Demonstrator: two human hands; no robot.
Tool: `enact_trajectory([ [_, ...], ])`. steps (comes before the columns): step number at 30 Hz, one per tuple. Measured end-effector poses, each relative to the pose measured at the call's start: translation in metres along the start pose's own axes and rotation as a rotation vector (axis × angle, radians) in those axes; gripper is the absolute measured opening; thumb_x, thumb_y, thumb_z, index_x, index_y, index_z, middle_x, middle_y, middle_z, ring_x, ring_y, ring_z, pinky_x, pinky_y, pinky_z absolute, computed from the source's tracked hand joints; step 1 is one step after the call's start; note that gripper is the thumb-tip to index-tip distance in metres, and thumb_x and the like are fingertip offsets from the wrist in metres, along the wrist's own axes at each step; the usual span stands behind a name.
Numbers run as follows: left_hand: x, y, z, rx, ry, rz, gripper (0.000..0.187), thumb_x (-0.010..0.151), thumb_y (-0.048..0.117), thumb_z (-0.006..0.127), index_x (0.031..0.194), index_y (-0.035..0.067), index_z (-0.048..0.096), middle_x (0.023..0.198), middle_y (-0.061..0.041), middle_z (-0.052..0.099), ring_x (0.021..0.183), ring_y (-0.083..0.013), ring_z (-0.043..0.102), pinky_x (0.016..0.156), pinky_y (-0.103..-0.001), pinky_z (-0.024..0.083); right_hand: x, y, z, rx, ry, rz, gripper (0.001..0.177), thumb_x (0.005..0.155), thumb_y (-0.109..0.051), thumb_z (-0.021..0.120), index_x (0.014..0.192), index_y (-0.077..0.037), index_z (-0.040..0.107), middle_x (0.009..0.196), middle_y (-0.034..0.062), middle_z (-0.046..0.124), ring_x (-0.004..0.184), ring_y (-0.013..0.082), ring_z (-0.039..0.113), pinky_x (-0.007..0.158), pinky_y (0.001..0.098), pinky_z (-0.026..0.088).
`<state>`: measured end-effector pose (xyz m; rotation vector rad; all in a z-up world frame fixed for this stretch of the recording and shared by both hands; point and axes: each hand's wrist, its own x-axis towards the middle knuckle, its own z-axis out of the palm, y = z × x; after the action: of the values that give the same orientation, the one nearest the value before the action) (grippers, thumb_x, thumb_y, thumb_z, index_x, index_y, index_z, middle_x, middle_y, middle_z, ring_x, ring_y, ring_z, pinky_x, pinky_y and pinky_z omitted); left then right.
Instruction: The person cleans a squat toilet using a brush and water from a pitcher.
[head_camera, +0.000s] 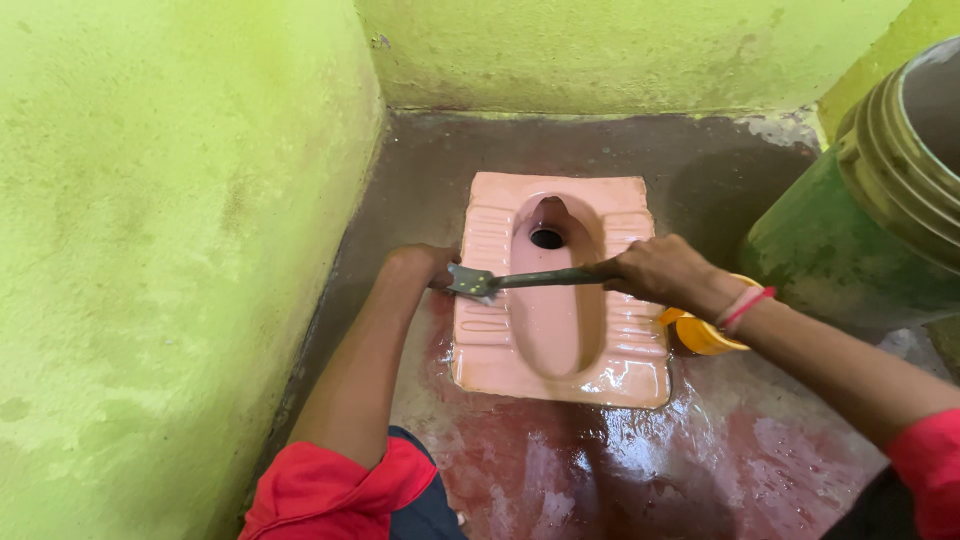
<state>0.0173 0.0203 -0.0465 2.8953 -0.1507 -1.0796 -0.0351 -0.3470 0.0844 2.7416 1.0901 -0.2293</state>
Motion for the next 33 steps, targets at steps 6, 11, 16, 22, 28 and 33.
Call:
enact_trajectory([
  [6,0.023,0.024,-0.012,-0.21,-0.058,-0.203,0.043,0.098,0.042,0.052,0.133,0.023,0.07,0.124,-0.003,0.077,0.108,-0.0192,0.071,0.095,-0.038,0.051,-0.003,-0.006,-0.002,-0.016,-0.041,0.031,0.039,0.094,-0.042,0.063,0.132,-0.05,0.063,0.081,0.008,0.075,0.074,0.0298,0.074,0.065,0.0448,0.06],
  [11,-0.019,0.079,-0.037,0.067,0.022,-0.099,0.056,0.095,0.021,0.057,0.147,0.041,0.051,0.141,0.004,0.064,0.122,-0.0192,0.066,0.103,-0.041,0.051,-0.033,0.024,-0.013,0.058,-0.104,0.13,0.042,0.088,-0.045,0.067,0.129,-0.053,0.064,0.09,0.0043,0.077,0.077,0.0303,0.075,0.065,0.0466,0.06],
  [16,-0.048,0.089,-0.047,0.119,0.021,-0.078,0.07,0.092,0.017,0.06,0.153,0.046,0.043,0.148,0.004,0.06,0.128,-0.0203,0.064,0.105,-0.04,0.053,-0.045,0.033,-0.025,0.002,-0.173,0.152,0.045,0.088,-0.047,0.068,0.132,-0.055,0.061,0.088,0.0049,0.078,0.078,0.0282,0.075,0.066,0.0448,0.059],
  [22,-0.047,0.051,-0.036,0.104,0.039,-0.117,0.075,0.087,0.014,0.065,0.153,0.043,0.045,0.143,-0.003,0.064,0.125,-0.0247,0.067,0.105,-0.043,0.053,-0.019,0.009,-0.022,-0.102,-0.116,0.095,0.043,0.093,-0.04,0.065,0.131,-0.057,0.06,0.082,0.0038,0.074,0.073,0.027,0.074,0.059,0.0426,0.058],
  [28,-0.02,0.022,-0.016,0.115,0.066,-0.116,0.074,0.084,0.018,0.069,0.151,0.041,0.048,0.141,-0.006,0.063,0.126,-0.0254,0.062,0.112,-0.048,0.044,0.003,-0.009,0.0,-0.09,0.069,-0.036,0.044,0.094,-0.031,0.063,0.132,-0.053,0.062,0.073,0.0091,0.073,0.066,0.0293,0.073,0.057,0.0444,0.057],
  [33,0.007,0.03,-0.021,-0.118,0.032,-0.149,0.05,0.095,0.035,0.055,0.143,0.028,0.065,0.128,-0.011,0.081,0.11,-0.0268,0.08,0.102,-0.042,0.054,0.0,-0.014,0.025,-0.053,0.065,0.018,0.026,0.097,-0.041,0.065,0.122,-0.036,0.07,0.079,0.0099,0.073,0.071,0.0302,0.074,0.063,0.0457,0.059],
])
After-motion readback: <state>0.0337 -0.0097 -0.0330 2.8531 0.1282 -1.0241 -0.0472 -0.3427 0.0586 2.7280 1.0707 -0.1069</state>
